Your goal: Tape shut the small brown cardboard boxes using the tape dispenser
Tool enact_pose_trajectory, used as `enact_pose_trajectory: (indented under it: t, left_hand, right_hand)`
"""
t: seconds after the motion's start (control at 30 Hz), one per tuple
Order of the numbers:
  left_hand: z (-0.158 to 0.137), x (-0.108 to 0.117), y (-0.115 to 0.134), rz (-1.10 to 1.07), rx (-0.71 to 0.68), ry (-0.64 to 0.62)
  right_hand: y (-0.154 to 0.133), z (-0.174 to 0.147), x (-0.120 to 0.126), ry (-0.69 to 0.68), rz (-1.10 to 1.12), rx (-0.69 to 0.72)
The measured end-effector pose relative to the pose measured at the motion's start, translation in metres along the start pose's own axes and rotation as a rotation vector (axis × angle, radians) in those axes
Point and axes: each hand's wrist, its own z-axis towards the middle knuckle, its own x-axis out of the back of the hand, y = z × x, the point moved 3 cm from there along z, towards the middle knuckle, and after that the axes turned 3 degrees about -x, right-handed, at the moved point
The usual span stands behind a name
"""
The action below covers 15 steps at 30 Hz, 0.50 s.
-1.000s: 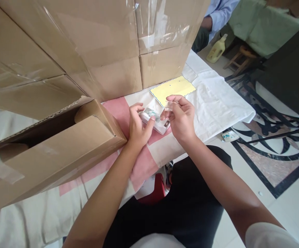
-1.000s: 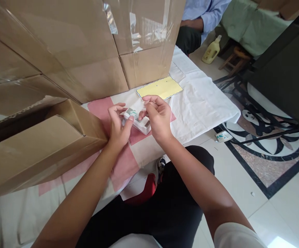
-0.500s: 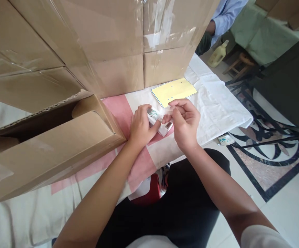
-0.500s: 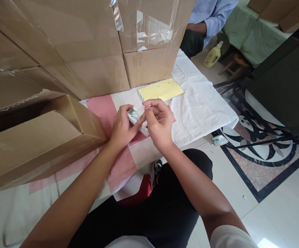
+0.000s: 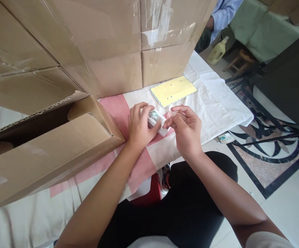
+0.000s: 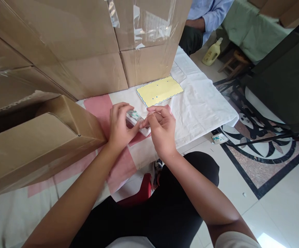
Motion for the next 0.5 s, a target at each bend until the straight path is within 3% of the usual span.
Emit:
enact_pose_trajectory:
  t: [0.17,0.33,0.5]
  left_hand:
    - [-0.001,0.005,0.011,0.095,-0.168,0.032]
    - [-0.002,0.003,0.015,0.192,-0.315,0.129]
    - [-0.004,0.004,0.020,0.142,-0.365,0.188]
  right_hand:
    - [-0.009,0.001,0.003,-0.001,-0.082,0.066]
    - [-0.007,0.004,0.040,0.149,-0.150,0.155]
    - [0.025,0.014,0.049,0.151,-0.038,0.031]
